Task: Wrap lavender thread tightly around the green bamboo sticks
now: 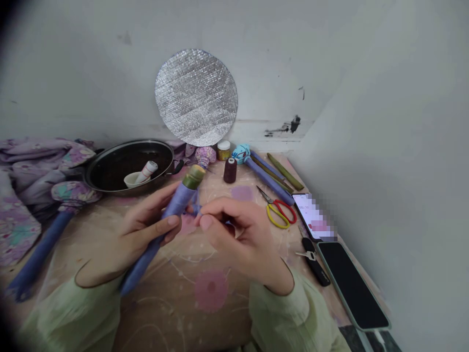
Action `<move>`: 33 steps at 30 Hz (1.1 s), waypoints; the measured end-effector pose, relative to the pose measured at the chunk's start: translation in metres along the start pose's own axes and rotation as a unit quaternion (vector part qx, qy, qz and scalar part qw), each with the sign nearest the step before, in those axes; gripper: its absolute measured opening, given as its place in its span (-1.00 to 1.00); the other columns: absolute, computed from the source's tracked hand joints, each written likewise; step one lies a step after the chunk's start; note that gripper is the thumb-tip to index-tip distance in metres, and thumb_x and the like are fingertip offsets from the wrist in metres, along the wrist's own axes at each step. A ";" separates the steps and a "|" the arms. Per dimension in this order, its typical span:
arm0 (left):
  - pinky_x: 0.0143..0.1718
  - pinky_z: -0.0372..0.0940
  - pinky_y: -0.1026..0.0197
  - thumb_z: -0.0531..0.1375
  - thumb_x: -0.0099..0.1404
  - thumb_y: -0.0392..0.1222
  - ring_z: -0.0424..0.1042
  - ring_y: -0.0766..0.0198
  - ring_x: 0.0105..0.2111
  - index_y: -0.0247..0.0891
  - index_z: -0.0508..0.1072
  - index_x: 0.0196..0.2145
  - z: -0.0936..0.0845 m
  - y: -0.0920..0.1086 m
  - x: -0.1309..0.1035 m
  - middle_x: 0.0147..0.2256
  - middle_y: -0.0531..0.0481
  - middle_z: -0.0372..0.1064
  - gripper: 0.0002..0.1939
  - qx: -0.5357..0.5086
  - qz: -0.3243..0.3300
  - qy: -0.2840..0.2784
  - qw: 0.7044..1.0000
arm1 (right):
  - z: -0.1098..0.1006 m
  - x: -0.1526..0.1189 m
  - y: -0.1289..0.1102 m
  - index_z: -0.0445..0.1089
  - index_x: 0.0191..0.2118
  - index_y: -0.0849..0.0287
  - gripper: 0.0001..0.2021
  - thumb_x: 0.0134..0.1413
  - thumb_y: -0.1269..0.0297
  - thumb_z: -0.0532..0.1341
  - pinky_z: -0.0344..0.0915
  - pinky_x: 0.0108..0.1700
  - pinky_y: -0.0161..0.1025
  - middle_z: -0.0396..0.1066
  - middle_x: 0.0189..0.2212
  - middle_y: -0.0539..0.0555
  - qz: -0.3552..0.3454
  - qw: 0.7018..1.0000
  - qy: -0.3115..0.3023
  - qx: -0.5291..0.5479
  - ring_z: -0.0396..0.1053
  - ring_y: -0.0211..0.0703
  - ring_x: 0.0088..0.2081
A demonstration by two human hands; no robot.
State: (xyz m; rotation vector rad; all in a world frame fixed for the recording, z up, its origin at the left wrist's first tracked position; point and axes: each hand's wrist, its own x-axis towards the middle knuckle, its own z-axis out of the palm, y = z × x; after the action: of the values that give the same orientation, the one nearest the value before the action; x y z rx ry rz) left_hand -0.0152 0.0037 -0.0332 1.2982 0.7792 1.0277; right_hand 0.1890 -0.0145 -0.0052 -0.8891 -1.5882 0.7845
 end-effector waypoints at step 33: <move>-0.47 0.22 0.41 0.10 0.52 -0.15 0.27 0.52 -0.48 -0.05 0.16 -0.08 0.014 -0.010 -0.021 -0.22 0.16 0.22 -0.88 0.037 0.017 -0.135 0.990 | 0.007 -0.007 -0.004 0.46 -0.39 0.13 -0.80 0.18 0.54 0.20 0.16 -0.55 -0.37 0.46 -0.57 -0.07 -0.055 0.991 -0.079 0.088 0.27 -0.36 -0.58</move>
State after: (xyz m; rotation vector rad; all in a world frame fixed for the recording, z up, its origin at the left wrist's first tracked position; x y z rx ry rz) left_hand -0.0086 -0.0205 -0.0429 1.4834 0.5951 0.8332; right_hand 0.1826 -0.0234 -0.0062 -0.6195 -1.6624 0.9195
